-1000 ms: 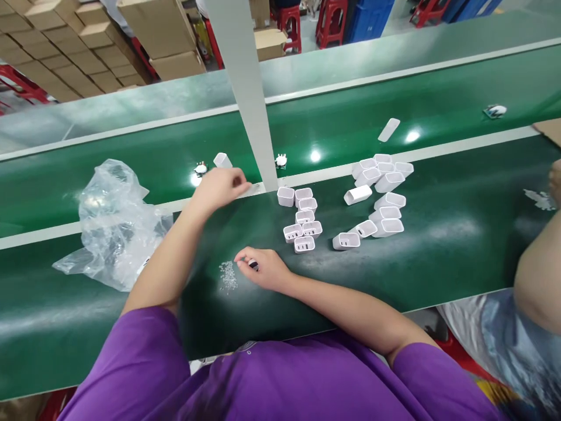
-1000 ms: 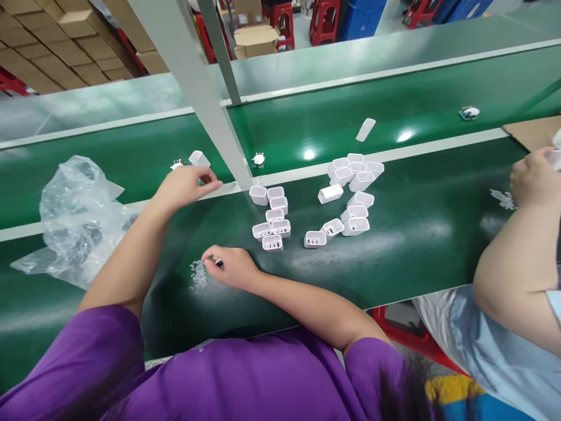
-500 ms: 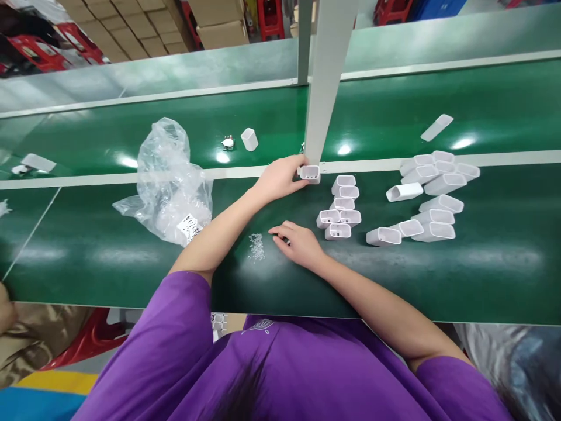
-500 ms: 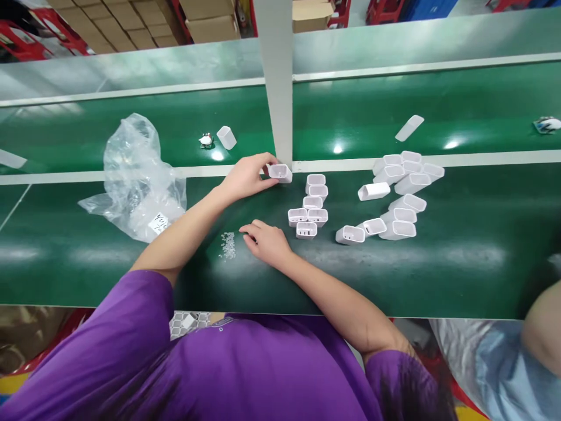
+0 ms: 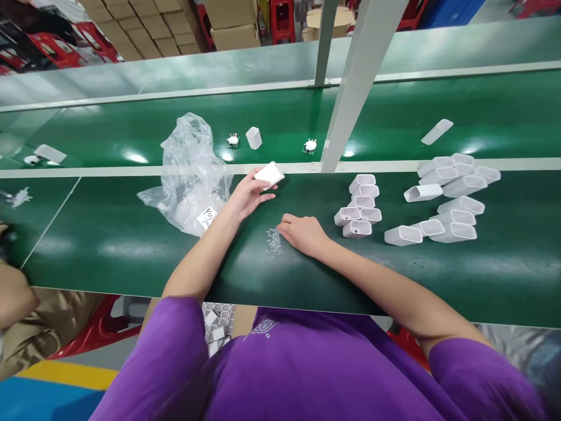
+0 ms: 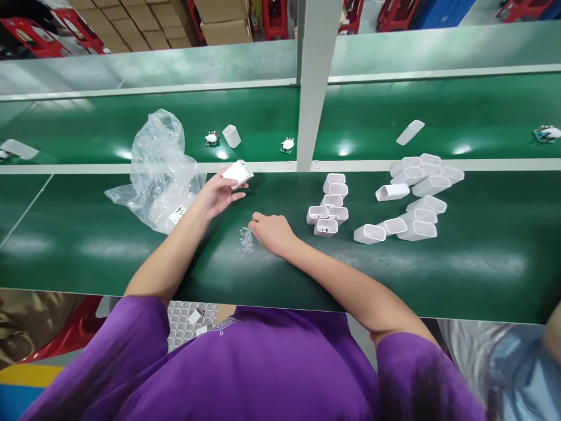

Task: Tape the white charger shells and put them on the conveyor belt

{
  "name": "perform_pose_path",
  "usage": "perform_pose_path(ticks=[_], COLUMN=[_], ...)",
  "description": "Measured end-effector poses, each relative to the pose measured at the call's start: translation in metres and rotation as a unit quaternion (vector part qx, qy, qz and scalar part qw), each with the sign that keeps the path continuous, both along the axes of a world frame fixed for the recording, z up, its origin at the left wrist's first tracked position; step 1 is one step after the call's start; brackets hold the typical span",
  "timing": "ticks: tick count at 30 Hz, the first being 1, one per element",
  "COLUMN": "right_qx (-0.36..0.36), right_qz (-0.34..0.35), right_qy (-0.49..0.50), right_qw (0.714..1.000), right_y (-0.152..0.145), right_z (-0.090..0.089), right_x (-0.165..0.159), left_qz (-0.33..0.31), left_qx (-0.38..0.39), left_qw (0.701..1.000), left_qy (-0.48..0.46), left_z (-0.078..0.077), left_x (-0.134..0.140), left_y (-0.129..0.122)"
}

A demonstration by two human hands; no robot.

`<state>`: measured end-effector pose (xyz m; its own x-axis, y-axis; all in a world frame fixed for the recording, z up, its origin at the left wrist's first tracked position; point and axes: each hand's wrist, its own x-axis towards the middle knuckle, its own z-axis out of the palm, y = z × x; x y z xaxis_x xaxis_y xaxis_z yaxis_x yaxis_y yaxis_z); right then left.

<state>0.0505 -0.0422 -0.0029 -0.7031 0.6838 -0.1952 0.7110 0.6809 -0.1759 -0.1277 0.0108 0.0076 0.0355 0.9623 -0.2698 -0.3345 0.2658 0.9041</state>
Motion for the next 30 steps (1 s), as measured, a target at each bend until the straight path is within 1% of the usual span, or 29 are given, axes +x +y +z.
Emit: perform_pose_path(ticks=[3, 6, 9, 11, 12, 14, 15, 16, 17, 18, 20, 22, 23, 24, 25, 27, 30], right_qx=[0.023, 0.039, 0.053, 0.057, 0.056, 0.043, 0.029, 0.010, -0.012, -0.036, -0.084, -0.120, -0.130, -0.132, -0.123, -0.089, -0.050], right_qz=[0.047, 0.094, 0.111, 0.095, 0.075, 0.011, -0.028, -0.066, -0.102, -0.135, -0.193, -0.245, -0.262, -0.268, -0.265, -0.249, -0.241], right_qy=[-0.034, -0.044, -0.042, -0.031, -0.019, 0.034, 0.083, 0.146, 0.222, 0.304, 0.448, 0.535, 0.559, 0.575, 0.586, 0.600, 0.600], right_qw=[0.998, 0.994, 0.992, 0.993, 0.995, 0.998, 0.996, 0.987, 0.970, 0.943, 0.869, 0.799, 0.776, 0.762, 0.755, 0.755, 0.761], right_y=[0.001, 0.001, 0.000, -0.001, -0.001, 0.000, 0.001, 0.002, 0.004, 0.006, 0.008, 0.010, 0.009, 0.009, 0.008, 0.005, 0.001], right_z=[0.005, 0.008, 0.006, 0.003, 0.001, -0.004, -0.006, -0.008, -0.009, -0.010, -0.009, -0.007, -0.005, -0.004, -0.003, -0.001, 0.002], right_x=[-0.003, -0.006, -0.008, -0.007, -0.004, 0.004, 0.009, 0.015, 0.021, 0.028, 0.039, 0.047, 0.050, 0.052, 0.054, 0.056, 0.060], left_qz=[0.002, -0.007, -0.013, -0.017, -0.020, -0.028, -0.034, -0.042, -0.050, -0.060, -0.079, -0.093, -0.100, -0.108, -0.119, -0.133, -0.135], left_qx=[0.001, 0.002, 0.006, 0.005, 0.005, 0.006, 0.008, 0.012, 0.016, 0.020, 0.026, 0.027, 0.026, 0.024, 0.023, 0.019, 0.012], left_qw=[1.000, 1.000, 1.000, 0.999, 0.999, 0.999, 0.999, 0.998, 0.998, 0.998, 0.997, 0.995, 0.995, 0.994, 0.993, 0.991, 0.991], left_qy=[-0.009, -0.017, -0.023, -0.031, -0.035, -0.039, -0.038, -0.034, -0.026, -0.017, 0.000, 0.006, 0.005, 0.004, 0.002, -0.001, 0.011], left_z=[-0.002, -0.004, -0.005, -0.005, -0.005, -0.004, -0.004, -0.004, -0.003, -0.003, -0.001, 0.000, 0.001, 0.002, 0.003, 0.004, 0.004], left_x=[-0.001, -0.001, 0.000, 0.002, 0.004, 0.008, 0.010, 0.013, 0.016, 0.019, 0.027, 0.035, 0.039, 0.043, 0.046, 0.052, 0.058], left_y=[0.002, 0.003, 0.001, -0.001, -0.002, -0.004, -0.006, -0.008, -0.011, -0.014, -0.022, -0.031, -0.036, -0.040, -0.044, -0.050, -0.056])
